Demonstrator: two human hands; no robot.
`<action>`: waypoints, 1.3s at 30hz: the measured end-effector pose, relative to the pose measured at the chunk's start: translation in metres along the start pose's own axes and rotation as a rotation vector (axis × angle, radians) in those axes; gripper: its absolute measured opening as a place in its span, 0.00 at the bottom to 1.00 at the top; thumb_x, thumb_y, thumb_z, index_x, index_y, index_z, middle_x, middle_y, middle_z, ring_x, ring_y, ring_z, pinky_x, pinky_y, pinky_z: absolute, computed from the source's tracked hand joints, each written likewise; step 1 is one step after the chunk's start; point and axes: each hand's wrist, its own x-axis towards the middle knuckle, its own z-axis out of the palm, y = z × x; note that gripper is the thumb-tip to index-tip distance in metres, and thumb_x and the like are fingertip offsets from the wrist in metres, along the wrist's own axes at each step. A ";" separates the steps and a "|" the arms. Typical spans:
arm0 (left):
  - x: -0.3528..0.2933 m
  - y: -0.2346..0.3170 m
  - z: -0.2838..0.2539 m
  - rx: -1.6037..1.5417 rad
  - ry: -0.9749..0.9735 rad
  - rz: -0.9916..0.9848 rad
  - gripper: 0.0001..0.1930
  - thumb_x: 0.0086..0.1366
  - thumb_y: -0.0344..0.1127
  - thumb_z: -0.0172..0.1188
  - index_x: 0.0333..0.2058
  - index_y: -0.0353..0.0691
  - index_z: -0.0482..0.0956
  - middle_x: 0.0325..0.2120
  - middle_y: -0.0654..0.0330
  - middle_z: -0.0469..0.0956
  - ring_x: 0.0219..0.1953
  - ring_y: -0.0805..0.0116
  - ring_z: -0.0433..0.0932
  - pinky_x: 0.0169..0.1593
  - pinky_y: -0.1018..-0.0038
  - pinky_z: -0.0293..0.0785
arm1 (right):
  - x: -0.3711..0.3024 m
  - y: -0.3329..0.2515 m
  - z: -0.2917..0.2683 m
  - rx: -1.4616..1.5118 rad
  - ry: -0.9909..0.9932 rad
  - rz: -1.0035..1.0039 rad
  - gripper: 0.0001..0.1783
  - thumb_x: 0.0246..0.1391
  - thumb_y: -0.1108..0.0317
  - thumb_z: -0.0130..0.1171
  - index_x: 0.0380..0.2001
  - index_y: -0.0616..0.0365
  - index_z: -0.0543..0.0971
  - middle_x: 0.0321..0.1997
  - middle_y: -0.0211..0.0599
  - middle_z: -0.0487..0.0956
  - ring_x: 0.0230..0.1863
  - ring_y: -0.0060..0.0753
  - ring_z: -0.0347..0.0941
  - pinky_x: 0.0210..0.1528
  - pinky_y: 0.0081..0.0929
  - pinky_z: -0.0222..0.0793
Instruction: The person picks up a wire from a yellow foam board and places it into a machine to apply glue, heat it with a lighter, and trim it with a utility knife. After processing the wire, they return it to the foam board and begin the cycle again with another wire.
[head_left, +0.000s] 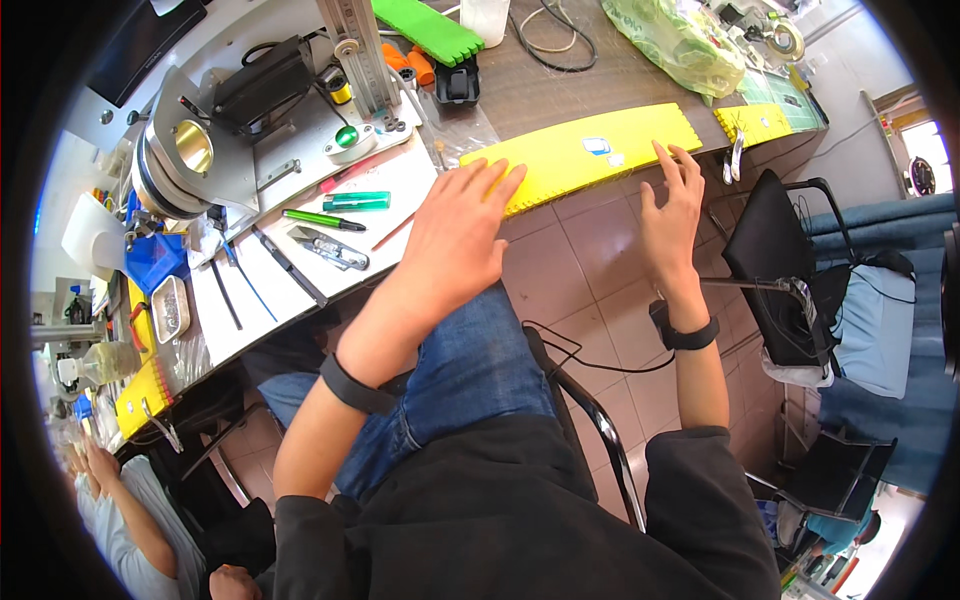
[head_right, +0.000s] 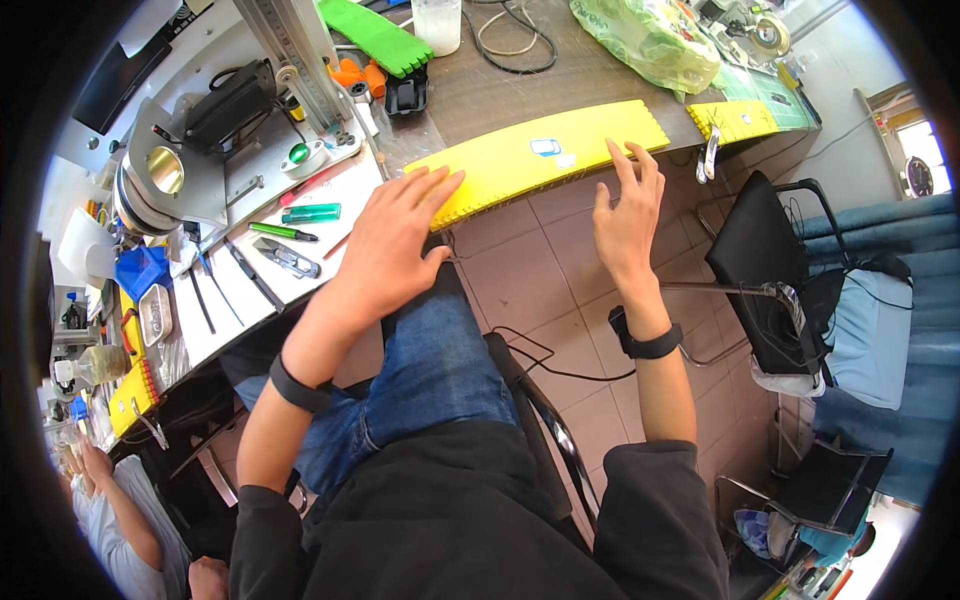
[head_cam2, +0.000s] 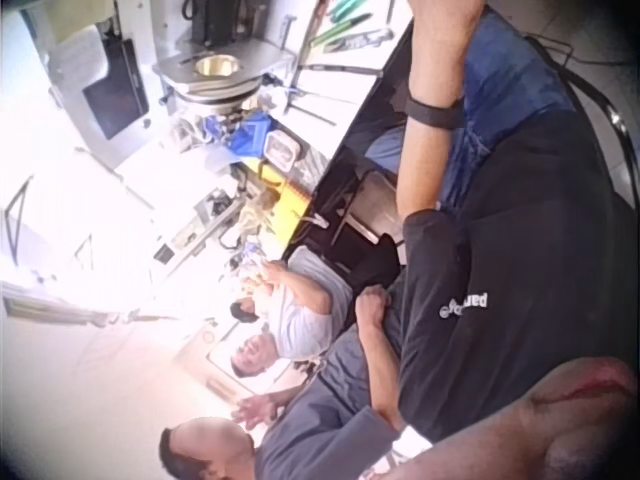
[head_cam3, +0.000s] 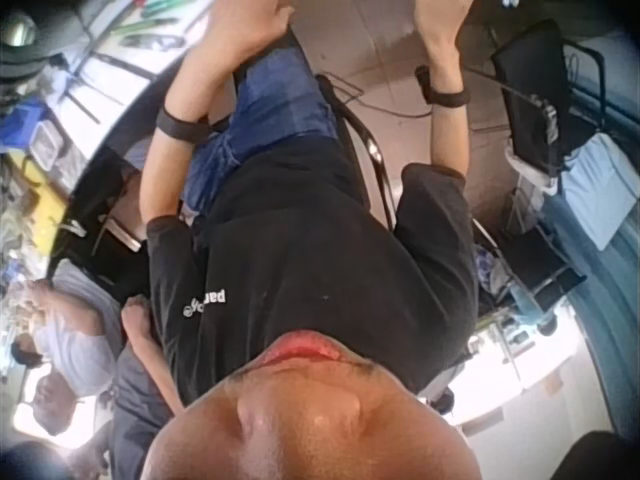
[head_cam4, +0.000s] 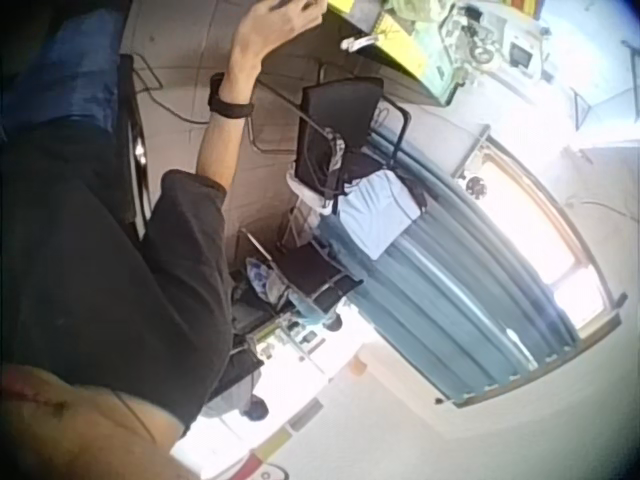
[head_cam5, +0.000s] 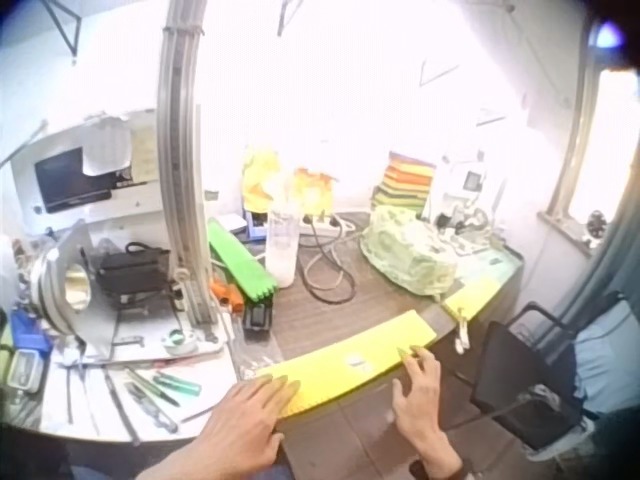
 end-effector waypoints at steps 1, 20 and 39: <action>-0.002 0.000 0.004 0.091 0.004 0.026 0.28 0.50 0.29 0.64 0.54 0.38 0.73 0.51 0.51 0.75 0.55 0.52 0.71 0.60 0.63 0.64 | 0.003 0.001 0.003 -0.094 -0.028 -0.064 0.27 0.47 0.78 0.60 0.54 0.54 0.76 0.55 0.37 0.70 0.53 0.42 0.64 0.56 0.35 0.64; -0.034 0.022 -0.098 -0.367 -0.008 0.116 0.41 0.37 0.20 0.52 0.56 0.53 0.75 0.33 0.60 0.78 0.31 0.59 0.75 0.34 0.68 0.76 | -0.006 -0.066 -0.112 0.131 0.209 -0.443 0.15 0.53 0.83 0.57 0.45 0.61 0.80 0.49 0.41 0.71 0.46 0.36 0.70 0.47 0.26 0.69; -0.057 0.020 -0.132 -0.327 -0.072 0.153 0.36 0.30 0.24 0.53 0.47 0.49 0.83 0.31 0.57 0.78 0.29 0.62 0.76 0.32 0.72 0.73 | -0.012 -0.089 -0.108 0.248 0.232 -0.459 0.14 0.56 0.80 0.57 0.46 0.63 0.79 0.50 0.41 0.70 0.49 0.36 0.70 0.45 0.23 0.70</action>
